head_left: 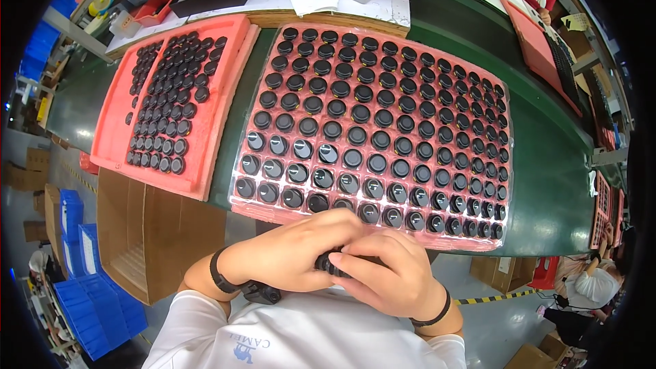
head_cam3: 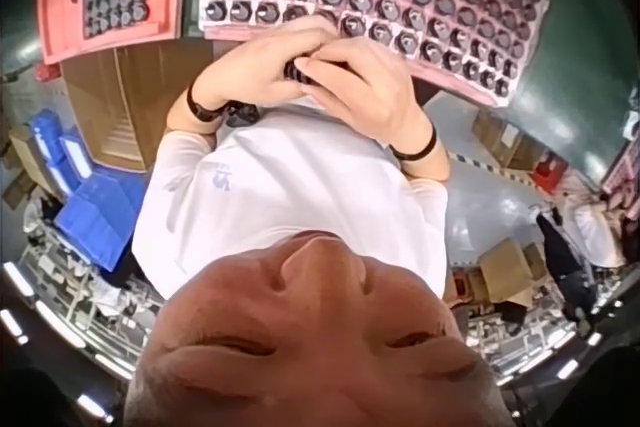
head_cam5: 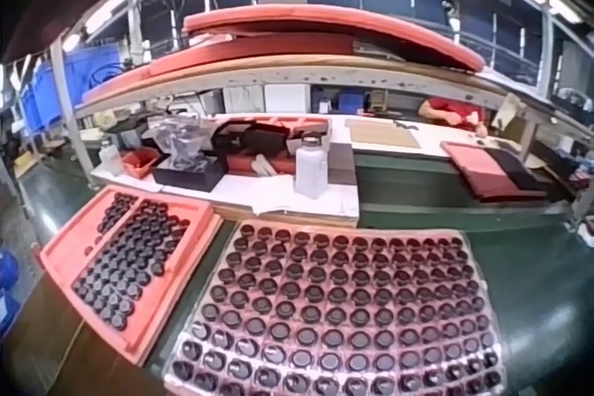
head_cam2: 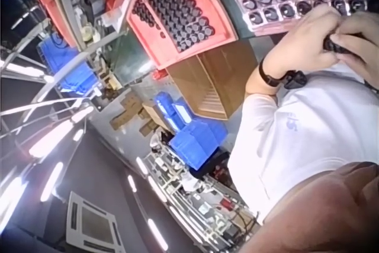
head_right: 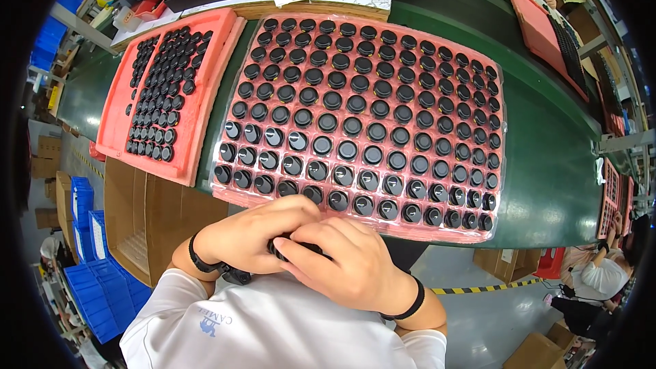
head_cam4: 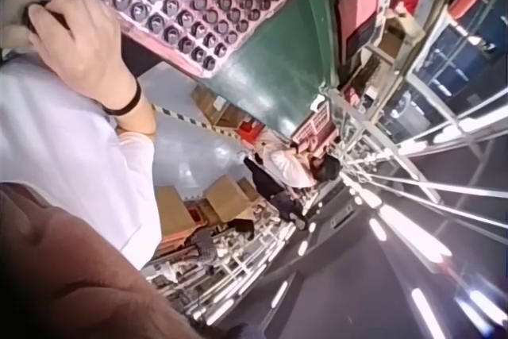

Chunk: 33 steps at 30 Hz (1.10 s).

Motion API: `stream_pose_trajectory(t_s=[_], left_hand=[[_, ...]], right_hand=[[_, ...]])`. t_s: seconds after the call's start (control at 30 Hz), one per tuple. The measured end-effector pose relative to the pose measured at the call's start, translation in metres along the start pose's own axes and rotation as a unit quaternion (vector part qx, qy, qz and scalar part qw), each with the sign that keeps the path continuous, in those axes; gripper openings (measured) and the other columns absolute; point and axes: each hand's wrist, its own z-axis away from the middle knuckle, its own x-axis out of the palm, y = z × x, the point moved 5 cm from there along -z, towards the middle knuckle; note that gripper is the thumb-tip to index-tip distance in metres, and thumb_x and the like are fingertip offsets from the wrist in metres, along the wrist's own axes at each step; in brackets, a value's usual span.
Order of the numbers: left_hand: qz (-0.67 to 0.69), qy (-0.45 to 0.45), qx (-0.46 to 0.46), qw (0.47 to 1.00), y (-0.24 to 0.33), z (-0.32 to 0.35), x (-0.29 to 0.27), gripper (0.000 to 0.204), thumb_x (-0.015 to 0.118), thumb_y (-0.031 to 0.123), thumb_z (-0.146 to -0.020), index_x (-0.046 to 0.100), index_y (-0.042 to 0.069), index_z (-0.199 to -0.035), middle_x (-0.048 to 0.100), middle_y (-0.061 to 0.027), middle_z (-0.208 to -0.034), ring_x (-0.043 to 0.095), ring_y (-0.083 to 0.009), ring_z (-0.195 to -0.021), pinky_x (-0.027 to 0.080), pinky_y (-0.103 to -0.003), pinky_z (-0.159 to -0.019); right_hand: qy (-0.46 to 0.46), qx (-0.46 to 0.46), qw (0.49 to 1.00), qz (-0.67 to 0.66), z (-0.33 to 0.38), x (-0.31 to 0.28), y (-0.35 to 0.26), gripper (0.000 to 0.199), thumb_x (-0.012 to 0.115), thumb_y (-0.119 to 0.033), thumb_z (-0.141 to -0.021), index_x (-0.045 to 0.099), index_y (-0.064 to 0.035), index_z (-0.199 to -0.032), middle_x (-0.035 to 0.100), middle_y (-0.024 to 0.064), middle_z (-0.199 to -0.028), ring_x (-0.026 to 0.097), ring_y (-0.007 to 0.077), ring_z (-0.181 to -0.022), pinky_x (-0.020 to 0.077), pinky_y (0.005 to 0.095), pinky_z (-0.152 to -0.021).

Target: The person picks up a black component and fits it into a black housing, pressing them together by hand before placing the assembly back into a tray. This process is repeated for several units, with the person occasionally reaching for more components from a nearby bin.

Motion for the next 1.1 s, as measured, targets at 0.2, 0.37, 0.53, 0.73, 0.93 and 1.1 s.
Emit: stream_pose_trajectory(t_s=[0.2,0.37,0.53,0.73,0.93,1.1], left_hand=[[0.01,-0.021,-0.03,0.999,-0.012,0.007,0.001,0.034,0.068,0.006,-0.076,0.056,0.001,-0.108,0.058,-0.0129,-0.096,0.059,-0.0284,-0.088,0.047,-0.035,-0.079],[0.061,0.039,-0.084,0.994,-0.017,0.007,-0.005,0.028,0.071,0.013,-0.081,0.058,0.002,-0.103,0.062,-0.0099,-0.082,0.061,-0.0224,-0.075,0.048,-0.032,-0.071],[0.134,0.03,-0.078,0.987,-0.019,0.004,-0.006,0.027,0.072,0.019,-0.083,0.059,0.001,-0.099,0.061,-0.0078,-0.079,0.057,-0.0142,-0.07,0.047,-0.029,-0.066],[0.137,0.011,-0.058,0.989,-0.02,0.005,-0.008,0.025,0.069,0.021,-0.087,0.058,0.001,-0.096,0.056,-0.0038,-0.075,0.05,-0.0084,-0.068,0.043,-0.026,-0.061],[0.202,-0.038,-0.06,0.977,-0.025,0.011,-0.009,0.024,0.066,0.024,-0.089,0.058,0.001,-0.094,0.054,-0.0013,-0.075,0.048,-0.0077,-0.068,0.041,-0.026,-0.06],[0.297,0.001,-0.08,0.952,-0.029,0.023,-0.024,0.031,0.068,0.027,-0.085,0.057,-0.001,-0.093,0.059,-0.0055,-0.081,0.055,-0.0135,-0.074,0.045,-0.027,-0.067]], right_hand=[[0.009,0.044,0.999,-0.03,0.002,-0.007,0.009,0.046,0.083,-0.011,-0.062,0.066,-0.0032,-0.104,0.061,0.0098,-0.094,0.06,0.0221,-0.078,0.0504,0.0317,-0.067],[0.044,0.131,0.983,-0.123,0.007,-0.014,0.026,0.042,0.081,-0.01,-0.069,0.064,0.0,-0.106,0.06,0.0117,-0.098,0.06,0.0182,-0.08,0.0503,0.0285,-0.067],[0.024,0.128,0.982,-0.135,0.003,-0.013,0.029,0.04,0.079,-0.008,-0.072,0.063,0.0013,-0.108,0.058,0.0126,-0.101,0.059,0.0164,-0.083,0.0505,0.0256,-0.068],[0.004,0.156,0.977,-0.147,-0.004,-0.013,0.032,0.037,0.077,-0.005,-0.074,0.063,0.0016,-0.107,0.058,0.0119,-0.102,0.059,0.016,-0.085,0.051,0.0248,-0.069],[-0.024,0.285,0.879,-0.382,-0.007,-0.002,0.039,0.03,0.074,-0.007,-0.078,0.064,0.001,-0.105,0.058,0.01,-0.1,0.058,0.0141,-0.082,0.0484,0.0248,-0.07],[-0.055,0.41,0.845,-0.34,-0.022,-0.018,0.057,0.021,0.071,-0.006,-0.079,0.064,-0.0014,-0.099,0.06,0.0072,-0.095,0.056,0.0137,-0.079,0.0456,0.0264,-0.07]])
